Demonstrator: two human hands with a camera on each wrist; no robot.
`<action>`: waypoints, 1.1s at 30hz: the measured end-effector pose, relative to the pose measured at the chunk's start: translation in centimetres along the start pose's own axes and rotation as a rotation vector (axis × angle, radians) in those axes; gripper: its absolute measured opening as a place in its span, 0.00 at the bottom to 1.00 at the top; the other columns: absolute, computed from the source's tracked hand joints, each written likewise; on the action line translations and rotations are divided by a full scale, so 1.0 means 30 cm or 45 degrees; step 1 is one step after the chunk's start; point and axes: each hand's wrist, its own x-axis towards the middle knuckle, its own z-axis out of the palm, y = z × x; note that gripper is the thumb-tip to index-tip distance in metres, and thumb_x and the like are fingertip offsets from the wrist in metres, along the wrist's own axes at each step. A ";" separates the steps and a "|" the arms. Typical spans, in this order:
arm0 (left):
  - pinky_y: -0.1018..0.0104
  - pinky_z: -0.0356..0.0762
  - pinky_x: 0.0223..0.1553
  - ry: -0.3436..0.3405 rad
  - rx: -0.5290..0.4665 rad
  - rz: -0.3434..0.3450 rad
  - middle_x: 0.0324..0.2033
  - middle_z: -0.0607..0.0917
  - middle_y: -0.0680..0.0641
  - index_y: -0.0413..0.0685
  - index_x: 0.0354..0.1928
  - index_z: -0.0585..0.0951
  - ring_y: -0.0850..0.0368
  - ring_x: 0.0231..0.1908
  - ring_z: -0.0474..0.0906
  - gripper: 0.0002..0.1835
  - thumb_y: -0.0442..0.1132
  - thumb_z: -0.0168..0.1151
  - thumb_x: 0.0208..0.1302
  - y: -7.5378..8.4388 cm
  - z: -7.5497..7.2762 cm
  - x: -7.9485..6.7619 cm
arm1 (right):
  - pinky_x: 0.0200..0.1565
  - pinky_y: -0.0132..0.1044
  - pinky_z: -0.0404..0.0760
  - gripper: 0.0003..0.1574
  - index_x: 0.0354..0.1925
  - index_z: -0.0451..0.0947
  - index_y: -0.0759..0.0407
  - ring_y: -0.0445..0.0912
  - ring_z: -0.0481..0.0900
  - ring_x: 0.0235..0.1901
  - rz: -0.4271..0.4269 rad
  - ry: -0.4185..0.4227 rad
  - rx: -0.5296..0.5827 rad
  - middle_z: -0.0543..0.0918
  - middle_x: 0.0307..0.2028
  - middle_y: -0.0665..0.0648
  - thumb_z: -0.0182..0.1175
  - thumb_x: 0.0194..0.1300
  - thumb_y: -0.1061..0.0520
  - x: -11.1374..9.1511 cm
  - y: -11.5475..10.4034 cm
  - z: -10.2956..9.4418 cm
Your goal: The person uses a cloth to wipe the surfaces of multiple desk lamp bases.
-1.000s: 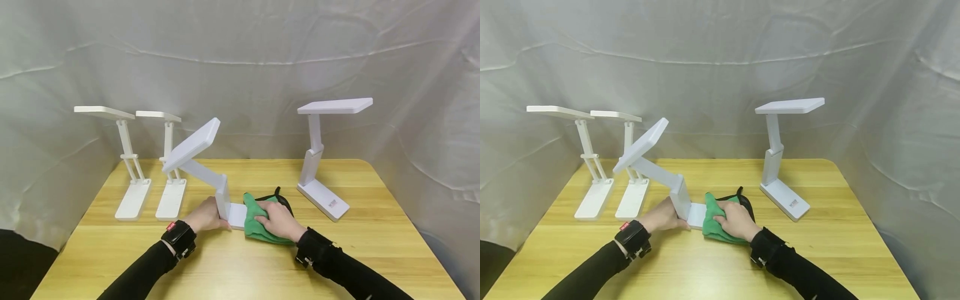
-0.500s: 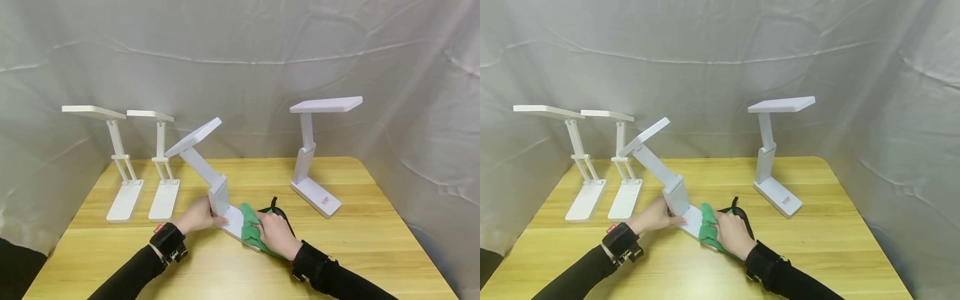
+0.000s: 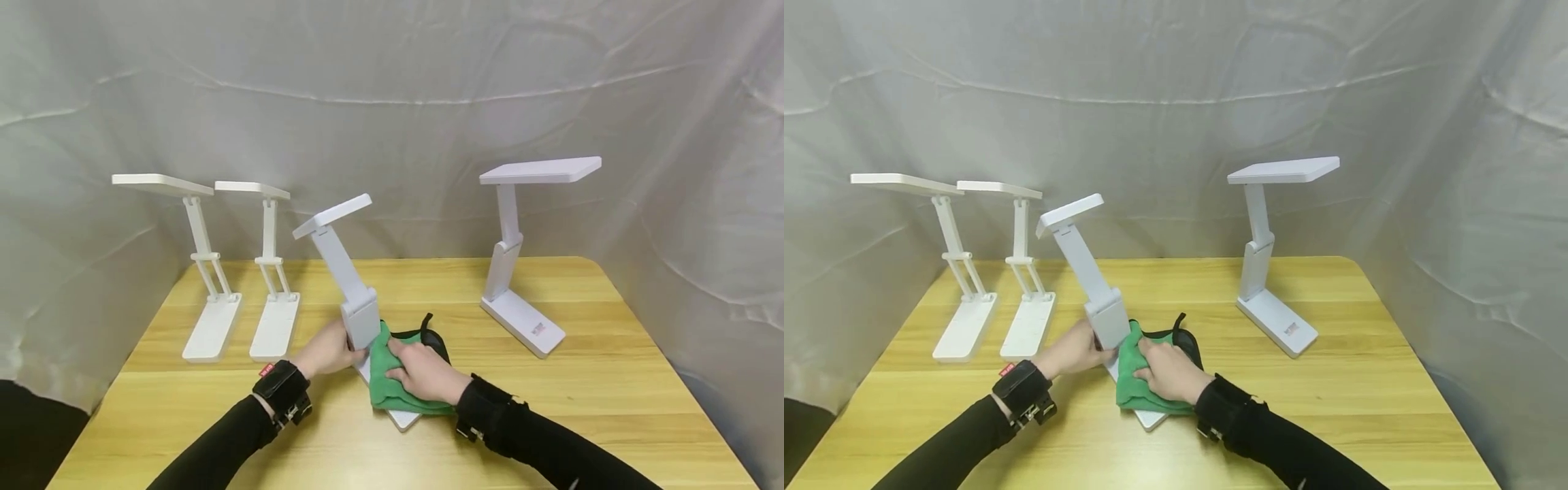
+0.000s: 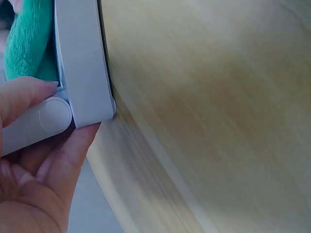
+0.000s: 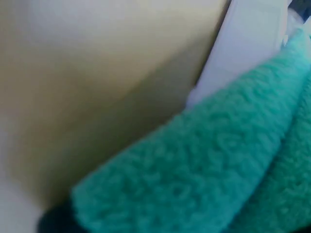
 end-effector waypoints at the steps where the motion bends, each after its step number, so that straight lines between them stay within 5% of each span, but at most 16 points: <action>1: 0.52 0.79 0.47 -0.001 -0.006 -0.007 0.44 0.82 0.39 0.37 0.53 0.73 0.46 0.44 0.79 0.27 0.31 0.68 0.49 -0.001 0.001 -0.002 | 0.42 0.42 0.82 0.28 0.58 0.69 0.68 0.49 0.81 0.42 -0.014 0.004 -0.011 0.81 0.45 0.63 0.57 0.66 0.52 0.003 0.003 -0.001; 6: 0.50 0.78 0.49 0.002 -0.038 -0.038 0.46 0.82 0.38 0.38 0.55 0.73 0.44 0.46 0.79 0.29 0.30 0.68 0.48 -0.003 0.007 -0.004 | 0.58 0.49 0.72 0.28 0.60 0.71 0.64 0.53 0.70 0.60 -0.134 -0.018 0.000 0.70 0.62 0.64 0.59 0.61 0.66 -0.050 0.015 -0.010; 12: 0.52 0.80 0.46 0.003 -0.048 -0.055 0.45 0.82 0.37 0.36 0.54 0.72 0.44 0.44 0.79 0.28 0.29 0.69 0.49 -0.004 0.012 -0.002 | 0.63 0.53 0.65 0.36 0.58 0.75 0.57 0.46 0.64 0.64 -0.339 -0.138 0.131 0.71 0.63 0.53 0.53 0.51 0.77 -0.130 0.025 -0.007; 16: 0.53 0.80 0.45 -0.006 -0.025 -0.043 0.44 0.82 0.37 0.35 0.53 0.72 0.44 0.44 0.80 0.27 0.31 0.69 0.50 -0.003 0.009 -0.001 | 0.64 0.55 0.62 0.31 0.63 0.69 0.57 0.47 0.59 0.67 -0.331 -0.181 0.121 0.66 0.67 0.53 0.59 0.61 0.62 -0.146 0.025 -0.002; 20: 0.51 0.79 0.48 0.005 -0.004 -0.002 0.45 0.82 0.36 0.34 0.54 0.72 0.43 0.45 0.79 0.28 0.30 0.69 0.50 -0.003 0.003 -0.003 | 0.65 0.52 0.61 0.42 0.68 0.62 0.59 0.50 0.53 0.69 -0.290 -0.139 0.007 0.59 0.70 0.58 0.56 0.64 0.39 -0.126 0.007 0.016; 24: 0.51 0.78 0.49 0.005 0.000 0.013 0.46 0.82 0.36 0.35 0.55 0.71 0.43 0.47 0.79 0.29 0.31 0.68 0.50 -0.005 0.000 -0.001 | 0.66 0.51 0.61 0.44 0.68 0.61 0.60 0.52 0.53 0.69 -0.296 -0.116 -0.054 0.59 0.70 0.59 0.51 0.65 0.34 -0.113 -0.006 0.026; 29: 0.52 0.80 0.47 -0.031 -0.025 -0.039 0.47 0.81 0.37 0.36 0.56 0.71 0.44 0.46 0.79 0.29 0.31 0.68 0.51 -0.005 -0.001 0.002 | 0.65 0.50 0.63 0.30 0.63 0.70 0.54 0.48 0.61 0.66 -0.414 -0.185 0.038 0.67 0.66 0.55 0.60 0.64 0.52 -0.138 0.011 -0.001; 33: 0.54 0.80 0.46 -0.052 -0.008 -0.044 0.46 0.81 0.38 0.36 0.55 0.71 0.45 0.45 0.79 0.28 0.31 0.68 0.51 -0.006 -0.001 0.003 | 0.63 0.47 0.68 0.36 0.56 0.77 0.49 0.43 0.67 0.63 -0.465 -0.191 0.140 0.73 0.61 0.51 0.59 0.51 0.73 -0.171 0.043 -0.018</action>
